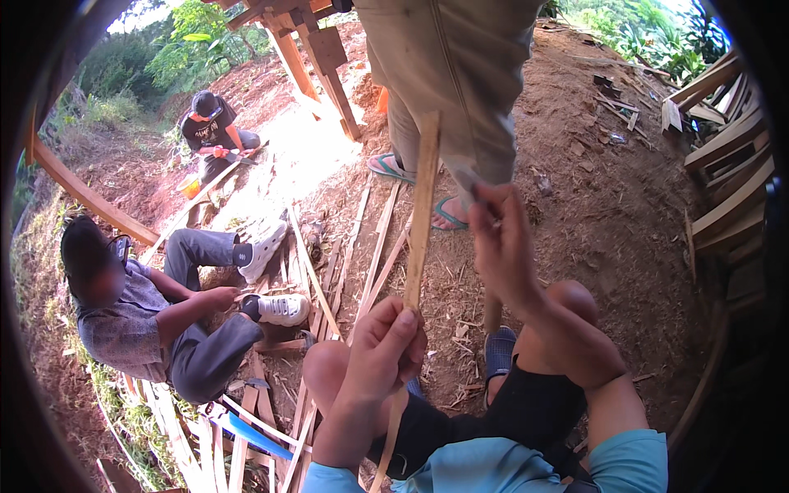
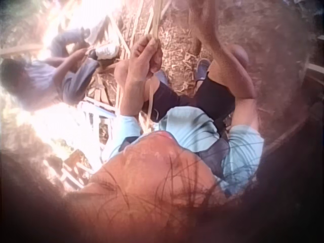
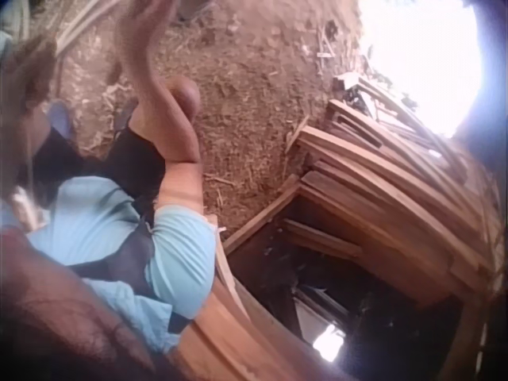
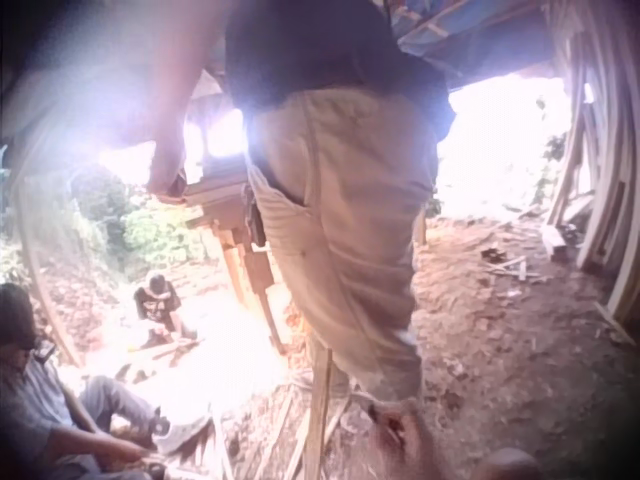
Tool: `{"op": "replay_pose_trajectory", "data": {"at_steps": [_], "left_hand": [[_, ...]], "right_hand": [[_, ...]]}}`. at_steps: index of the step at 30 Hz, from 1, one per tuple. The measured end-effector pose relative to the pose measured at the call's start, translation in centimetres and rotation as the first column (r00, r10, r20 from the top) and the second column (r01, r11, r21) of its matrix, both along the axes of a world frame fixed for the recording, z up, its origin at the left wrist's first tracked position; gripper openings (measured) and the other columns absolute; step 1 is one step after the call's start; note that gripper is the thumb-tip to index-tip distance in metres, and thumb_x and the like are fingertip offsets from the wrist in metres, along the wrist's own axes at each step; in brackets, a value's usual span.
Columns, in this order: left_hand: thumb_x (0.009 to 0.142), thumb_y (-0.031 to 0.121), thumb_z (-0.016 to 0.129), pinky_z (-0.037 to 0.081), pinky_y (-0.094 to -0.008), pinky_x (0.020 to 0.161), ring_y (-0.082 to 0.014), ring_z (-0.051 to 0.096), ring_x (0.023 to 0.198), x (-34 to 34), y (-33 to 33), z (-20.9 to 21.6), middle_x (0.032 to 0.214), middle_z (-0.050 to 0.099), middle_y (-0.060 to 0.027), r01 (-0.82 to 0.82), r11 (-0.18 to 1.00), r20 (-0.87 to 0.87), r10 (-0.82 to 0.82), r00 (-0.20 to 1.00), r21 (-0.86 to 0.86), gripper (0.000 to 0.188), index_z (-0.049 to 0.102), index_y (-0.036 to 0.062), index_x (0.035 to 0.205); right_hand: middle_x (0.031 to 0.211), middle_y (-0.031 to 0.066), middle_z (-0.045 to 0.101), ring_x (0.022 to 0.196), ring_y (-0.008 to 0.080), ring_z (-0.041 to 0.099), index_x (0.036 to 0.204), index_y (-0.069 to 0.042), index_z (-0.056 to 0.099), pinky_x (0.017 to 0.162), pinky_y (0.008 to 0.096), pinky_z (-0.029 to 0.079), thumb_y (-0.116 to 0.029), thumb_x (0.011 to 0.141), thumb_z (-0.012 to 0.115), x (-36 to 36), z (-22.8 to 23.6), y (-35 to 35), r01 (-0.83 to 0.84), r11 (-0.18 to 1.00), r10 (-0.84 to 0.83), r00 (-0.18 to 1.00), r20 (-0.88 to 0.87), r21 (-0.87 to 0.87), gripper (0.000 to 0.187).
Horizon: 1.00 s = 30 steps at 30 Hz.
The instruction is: The person sits on the ground and uses a knife to shave thin strips from a wooden plank. They hold the plank with their left hand and scrape the blade along its length with their right hand, creating wood shavings. Other people are visible in the background working on similar tasks.
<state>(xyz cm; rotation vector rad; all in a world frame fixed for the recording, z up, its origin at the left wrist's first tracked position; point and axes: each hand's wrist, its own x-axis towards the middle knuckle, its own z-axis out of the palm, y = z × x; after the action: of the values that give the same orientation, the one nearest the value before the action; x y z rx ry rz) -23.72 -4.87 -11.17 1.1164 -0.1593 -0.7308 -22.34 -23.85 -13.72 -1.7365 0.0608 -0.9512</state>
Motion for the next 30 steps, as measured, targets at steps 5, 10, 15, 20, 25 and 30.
{"op": "replay_pose_trajectory", "data": {"at_steps": [5, 10, 15, 20, 25, 30], "left_hand": [[0.095, 0.020, 0.045, 0.026, -0.0188, 0.030, -0.0073, 0.036, 0.034, 0.6, -0.6, 0.2, 0.055, 0.046, -0.0028, -0.044, 0.999, -0.016, 0.044, 0.999, 0.017, 0.017, 0.050, 0.0063, 0.087], [0.093, 0.017, 0.048, 0.028, -0.0189, 0.029, -0.0070, 0.039, 0.035, 0.1, -0.2, 0.1, 0.055, 0.047, -0.0031, -0.158, 0.987, -0.029, 0.157, 0.987, -0.032, 0.015, 0.051, 0.0026, 0.091], [0.092, 0.016, 0.048, 0.030, -0.0197, 0.028, -0.0077, 0.039, 0.033, 0.1, -0.8, -0.2, 0.054, 0.047, -0.0031, -0.144, 0.988, -0.035, 0.142, 0.989, -0.051, 0.013, 0.049, 0.0033, 0.089], [0.095, 0.021, 0.041, 0.029, -0.0194, 0.029, -0.0082, 0.037, 0.033, 0.9, -0.6, 0.2, 0.055, 0.048, -0.0037, -0.123, 0.992, -0.036, 0.122, 0.992, -0.013, 0.020, 0.050, 0.0043, 0.089], [0.097, 0.025, 0.039, 0.026, -0.0193, 0.031, -0.0075, 0.035, 0.033, 1.3, 0.2, 0.5, 0.051, 0.047, -0.0032, -0.100, 0.995, -0.069, 0.101, 0.993, 0.006, 0.026, 0.054, 0.0030, 0.096], [0.097, 0.025, 0.038, 0.025, -0.0187, 0.030, -0.0066, 0.033, 0.032, 1.2, 0.5, 0.4, 0.050, 0.045, -0.0029, -0.115, 0.993, -0.040, 0.116, 0.992, 0.027, 0.026, 0.050, 0.0045, 0.088]], "right_hand": [[0.071, 0.0087, 0.053, 0.060, 0.0166, 0.054, 0.097, -0.002, 0.051, 0.056, 0.0291, 0.043, -0.013, 0.090, 0.052, -3.0, 0.3, -1.5, -0.153, 0.978, 0.146, 0.988, -0.056, -0.143, 0.013], [0.083, 0.0117, 0.057, 0.076, 0.0289, 0.059, 0.102, -0.002, 0.054, 0.062, 0.0356, 0.044, -0.007, 0.083, 0.060, -4.0, 1.3, 0.8, -0.570, 0.805, 0.546, 0.820, -0.170, -0.166, 0.021], [0.086, 0.0131, 0.058, 0.080, 0.0309, 0.060, 0.100, -0.003, 0.054, 0.065, 0.0383, 0.045, -0.008, 0.082, 0.061, -4.0, 0.8, 0.0, -0.586, 0.789, 0.557, 0.809, -0.188, -0.184, 0.020], [0.084, 0.0127, 0.057, 0.075, 0.0286, 0.059, 0.100, -0.002, 0.053, 0.063, 0.0358, 0.046, -0.008, 0.083, 0.060, -3.2, 0.0, -0.1, -0.415, 0.868, 0.396, 0.910, -0.126, -0.271, 0.019], [0.079, 0.0125, 0.056, 0.068, 0.0289, 0.058, 0.101, -0.004, 0.054, 0.058, 0.0356, 0.043, -0.007, 0.083, 0.061, -3.0, 0.4, 1.0, -0.456, 0.861, 0.429, 0.889, -0.163, -0.223, 0.020], [0.077, 0.0123, 0.055, 0.064, 0.0283, 0.057, 0.101, -0.004, 0.056, 0.054, 0.0345, 0.043, -0.006, 0.082, 0.062, -2.7, 0.1, 1.6, -0.517, 0.833, 0.486, 0.854, -0.185, -0.199, 0.020]]}}
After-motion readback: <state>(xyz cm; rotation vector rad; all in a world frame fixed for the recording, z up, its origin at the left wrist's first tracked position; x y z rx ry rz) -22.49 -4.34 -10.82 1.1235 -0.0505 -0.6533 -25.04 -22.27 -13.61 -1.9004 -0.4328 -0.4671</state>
